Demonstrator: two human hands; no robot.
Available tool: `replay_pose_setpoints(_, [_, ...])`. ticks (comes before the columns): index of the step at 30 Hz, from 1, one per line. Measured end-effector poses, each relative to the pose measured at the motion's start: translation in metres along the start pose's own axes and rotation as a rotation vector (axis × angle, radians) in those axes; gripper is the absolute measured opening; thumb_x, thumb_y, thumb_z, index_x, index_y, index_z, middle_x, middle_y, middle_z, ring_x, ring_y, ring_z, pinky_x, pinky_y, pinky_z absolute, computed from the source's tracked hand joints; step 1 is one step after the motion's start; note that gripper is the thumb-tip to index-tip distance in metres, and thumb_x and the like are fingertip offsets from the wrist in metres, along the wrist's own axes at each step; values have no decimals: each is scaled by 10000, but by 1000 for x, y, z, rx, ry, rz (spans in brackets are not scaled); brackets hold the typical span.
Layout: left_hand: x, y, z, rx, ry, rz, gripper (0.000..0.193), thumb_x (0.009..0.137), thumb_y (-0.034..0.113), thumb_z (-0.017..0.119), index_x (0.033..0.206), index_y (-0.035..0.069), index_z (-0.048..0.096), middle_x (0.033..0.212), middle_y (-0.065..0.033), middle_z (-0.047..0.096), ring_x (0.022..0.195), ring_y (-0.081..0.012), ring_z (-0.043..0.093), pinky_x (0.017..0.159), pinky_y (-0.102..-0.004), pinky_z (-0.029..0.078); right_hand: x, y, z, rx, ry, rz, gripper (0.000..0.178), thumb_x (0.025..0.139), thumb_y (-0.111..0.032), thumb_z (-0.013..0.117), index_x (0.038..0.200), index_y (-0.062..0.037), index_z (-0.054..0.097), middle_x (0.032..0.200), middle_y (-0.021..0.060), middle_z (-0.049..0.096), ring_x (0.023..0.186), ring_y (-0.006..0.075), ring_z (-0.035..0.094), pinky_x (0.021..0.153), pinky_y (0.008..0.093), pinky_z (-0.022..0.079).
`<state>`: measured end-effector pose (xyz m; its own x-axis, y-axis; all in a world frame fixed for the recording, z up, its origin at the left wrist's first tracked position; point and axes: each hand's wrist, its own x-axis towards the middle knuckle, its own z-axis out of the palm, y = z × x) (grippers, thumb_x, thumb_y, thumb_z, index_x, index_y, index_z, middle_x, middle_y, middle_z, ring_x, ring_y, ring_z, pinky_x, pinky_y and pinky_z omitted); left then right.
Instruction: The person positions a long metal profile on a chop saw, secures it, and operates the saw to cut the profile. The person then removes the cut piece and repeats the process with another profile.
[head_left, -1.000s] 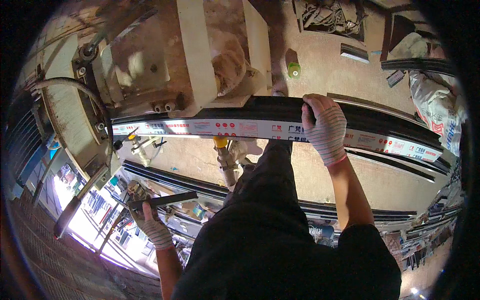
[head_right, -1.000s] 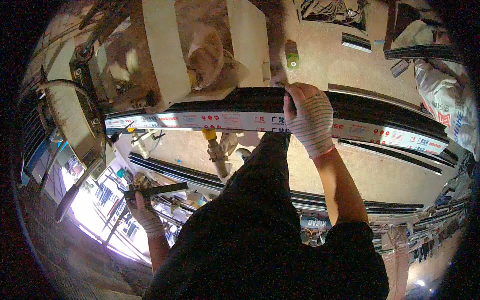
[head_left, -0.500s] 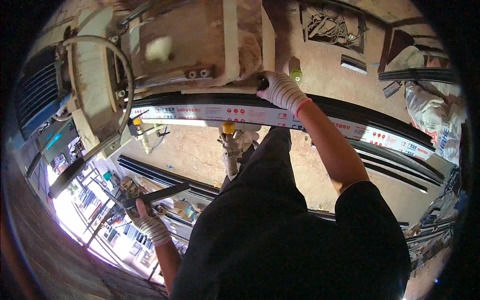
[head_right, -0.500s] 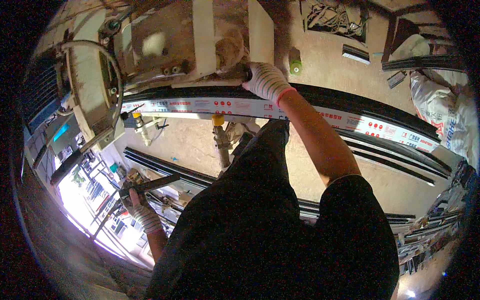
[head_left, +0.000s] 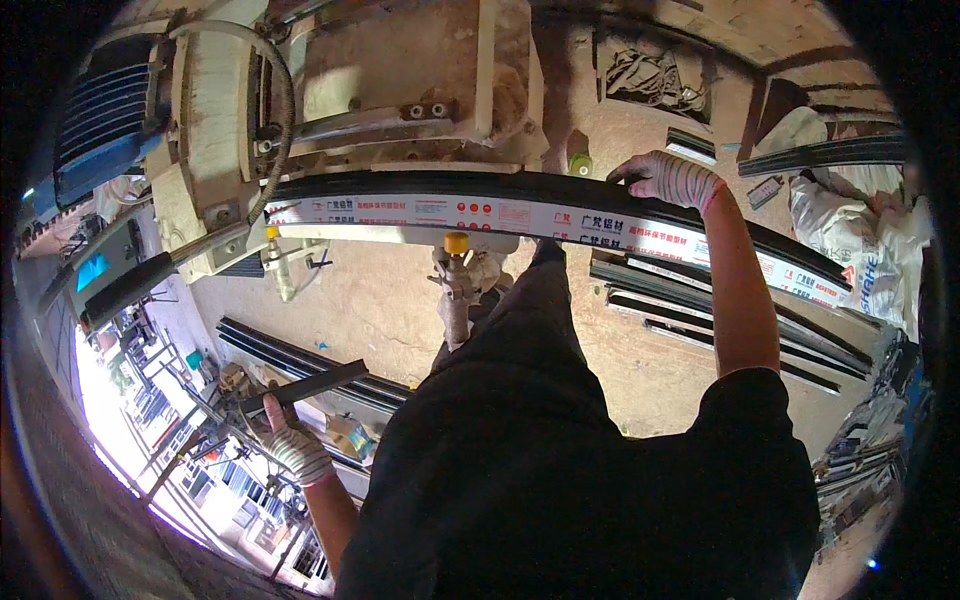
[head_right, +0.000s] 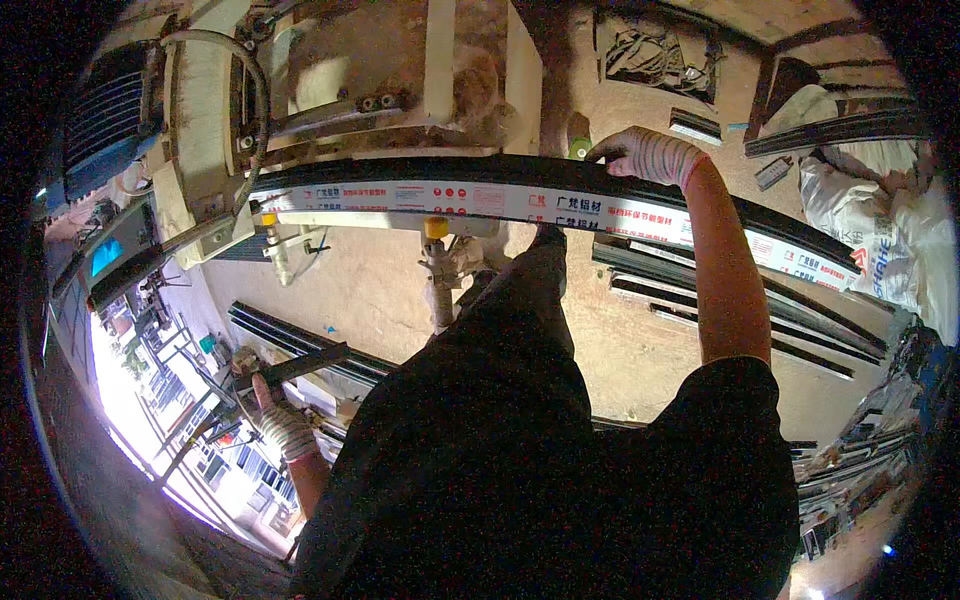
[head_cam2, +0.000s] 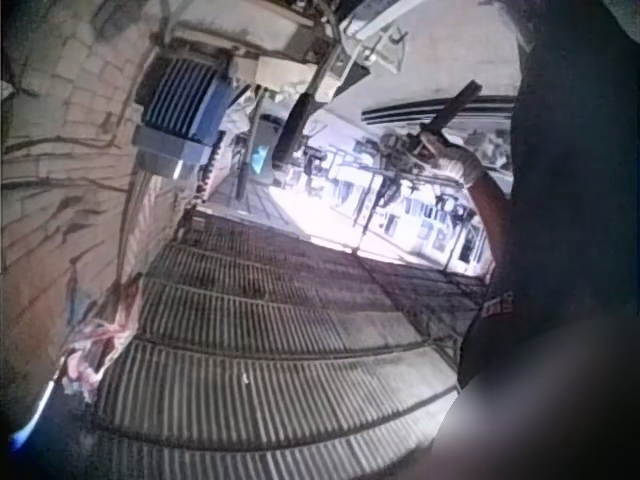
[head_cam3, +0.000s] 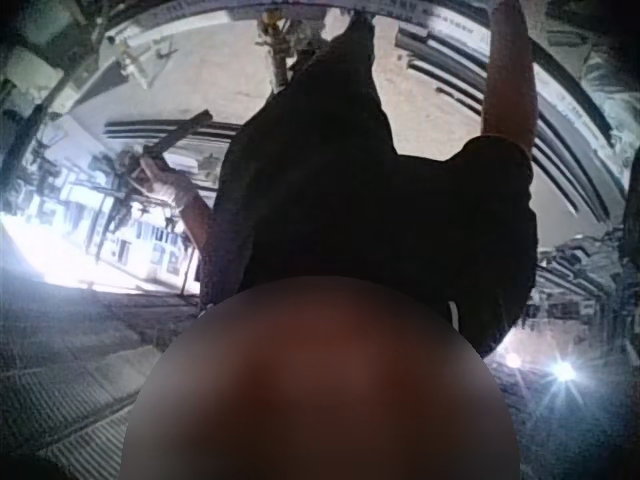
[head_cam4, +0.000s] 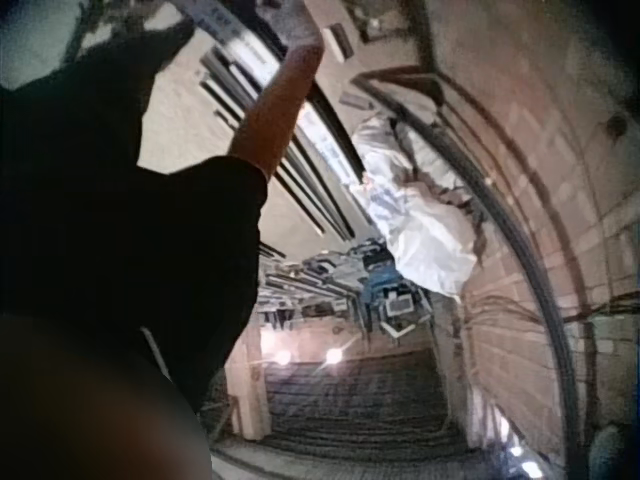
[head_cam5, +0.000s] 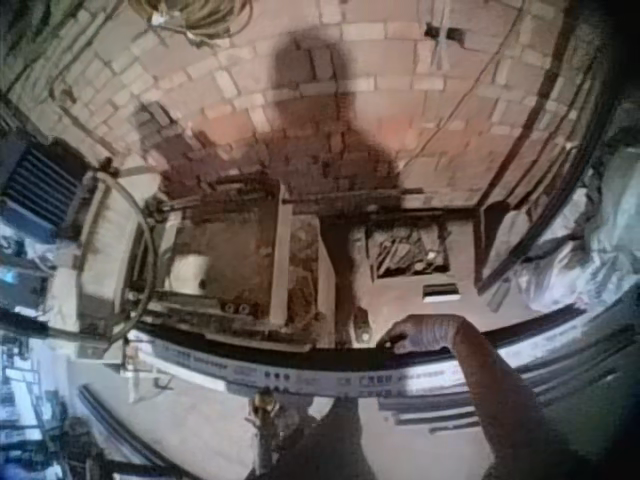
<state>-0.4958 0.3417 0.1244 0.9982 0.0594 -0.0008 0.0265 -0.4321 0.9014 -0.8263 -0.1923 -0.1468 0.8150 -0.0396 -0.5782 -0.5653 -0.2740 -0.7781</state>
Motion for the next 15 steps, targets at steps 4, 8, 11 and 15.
replay_pose_setpoints(4, [5, -1, -9, -25, -30, 71, 475, 939, 139, 763, 1381, 65, 608, 1288, -79, 679, 1111, -219, 674, 937, -351, 566, -3, 14, 0, 178, 3, 6, 354, 961, -70, 631, 1307, -83, 701, 1117, 94, 760, 998, 166, 663, 932, 311, 522])
replay_pose_setpoints(8, [9, -5, -20, -53, 50, 44, 480, 929, 155, 777, 1368, 52, 611, 1267, -84, 686, 1095, -226, 675, 952, -368, 561, -5, 20, 2, 239, 5, 30, 343, 952, -105, 641, 1285, -72, 715, 1109, 83, 764, 987, 171, 671, 944, 314, 521])
replay_pose_setpoints(11, [4, -9, -30, -76, 3, 89, 498, 934, 146, 773, 1387, 50, 590, 1269, -88, 686, 1120, -225, 666, 989, -367, 546, -2, 15, 5, 139, 49, 94, 361, 964, -237, 671, 1272, -54, 717, 1112, 107, 766, 992, 216, 687, 956, 349, 521])
replay_pose_setpoints(15, [-1, -13, -41, -74, 24, 44, 463, 952, 125, 749, 1383, 50, 596, 1278, -81, 684, 1122, -222, 662, 977, -366, 549, 9, 2, 9, 22, 8, 96, 423, 960, -389, 697, 1223, -59, 736, 1091, 131, 770, 1006, 245, 693, 942, 369, 521])
